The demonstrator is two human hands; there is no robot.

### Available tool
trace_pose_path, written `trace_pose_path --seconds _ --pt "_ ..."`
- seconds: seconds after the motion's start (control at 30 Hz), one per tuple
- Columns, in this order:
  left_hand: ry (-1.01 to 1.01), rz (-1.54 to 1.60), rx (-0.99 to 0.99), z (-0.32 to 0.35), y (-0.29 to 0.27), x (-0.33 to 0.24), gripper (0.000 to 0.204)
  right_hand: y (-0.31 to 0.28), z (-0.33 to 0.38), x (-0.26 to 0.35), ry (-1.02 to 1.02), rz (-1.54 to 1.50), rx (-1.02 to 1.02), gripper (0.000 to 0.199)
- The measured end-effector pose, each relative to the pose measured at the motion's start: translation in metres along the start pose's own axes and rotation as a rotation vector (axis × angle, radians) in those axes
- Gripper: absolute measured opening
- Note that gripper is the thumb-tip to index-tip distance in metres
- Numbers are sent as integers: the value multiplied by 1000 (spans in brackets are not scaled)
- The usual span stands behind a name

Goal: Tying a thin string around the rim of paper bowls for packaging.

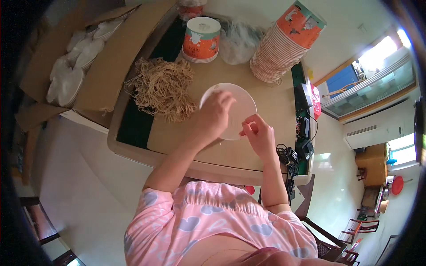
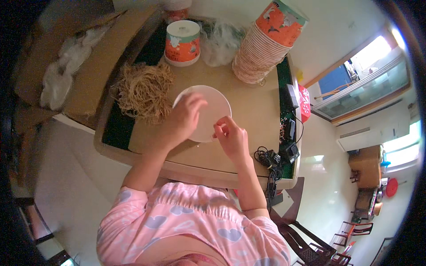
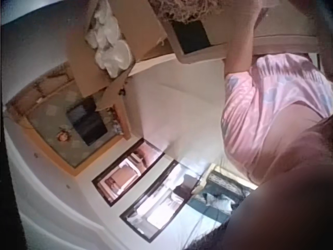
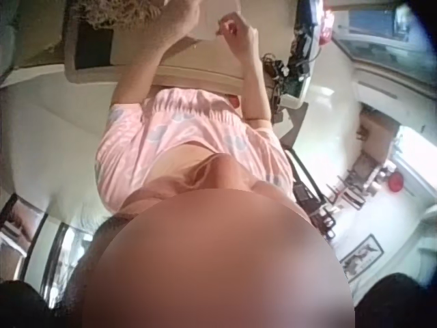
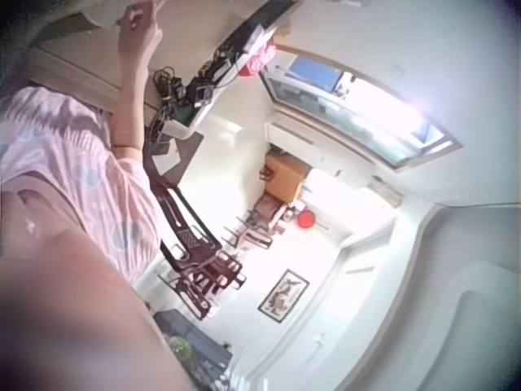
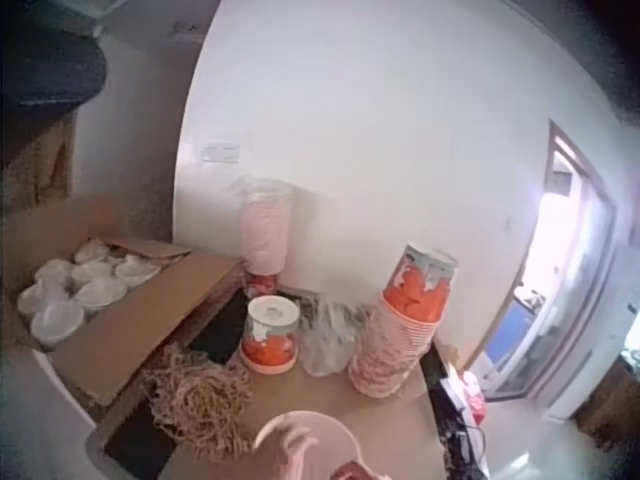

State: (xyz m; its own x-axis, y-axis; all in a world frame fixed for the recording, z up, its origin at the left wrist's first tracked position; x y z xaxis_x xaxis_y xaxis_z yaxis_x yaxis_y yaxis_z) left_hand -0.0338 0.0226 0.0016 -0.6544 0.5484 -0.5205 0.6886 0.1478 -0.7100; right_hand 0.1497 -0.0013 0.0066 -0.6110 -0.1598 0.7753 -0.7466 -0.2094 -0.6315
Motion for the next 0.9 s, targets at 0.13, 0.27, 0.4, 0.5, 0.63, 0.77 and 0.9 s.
trace_pose_path --seconds 0.13,0.27,0.4,0.5,0.63,0.77,0.9 --pt "96 207 238 19 4 -19 28 3 5 0 -36 -88 -35 10" --pt "16 186 390 21 10 -33 31 3 7 1 0 -149 -37 11" --pt "-86 217 374 23 16 -40 28 2 8 1 29 -54 -53 11" --pt "-67 224 286 23 17 -42 23 4 9 -6 -26 -54 -88 9" --pt "-183 410 234 23 16 -34 17 6 8 -7 -71 -120 -80 8" --pt "-253 583 94 19 25 -24 17 10 6 -19 -76 -198 -86 6" --pt "-380 576 213 12 18 -23 19 11 8 -15 -75 -469 -110 5"
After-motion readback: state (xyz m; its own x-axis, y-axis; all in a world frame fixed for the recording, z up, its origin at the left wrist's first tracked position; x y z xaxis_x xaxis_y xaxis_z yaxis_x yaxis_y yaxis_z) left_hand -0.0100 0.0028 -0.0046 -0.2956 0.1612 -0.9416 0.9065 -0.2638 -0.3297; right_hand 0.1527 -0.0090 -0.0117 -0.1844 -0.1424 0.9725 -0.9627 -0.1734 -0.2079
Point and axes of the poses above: each hand's wrist, its own z-axis away from the middle knuckle, its own y-axis out of the palm, x = y × z, the point moved 1 cm from there along -z, towards the middle knuckle, and after that the axes turned 7 degrees about x, right-handed, at the moved point
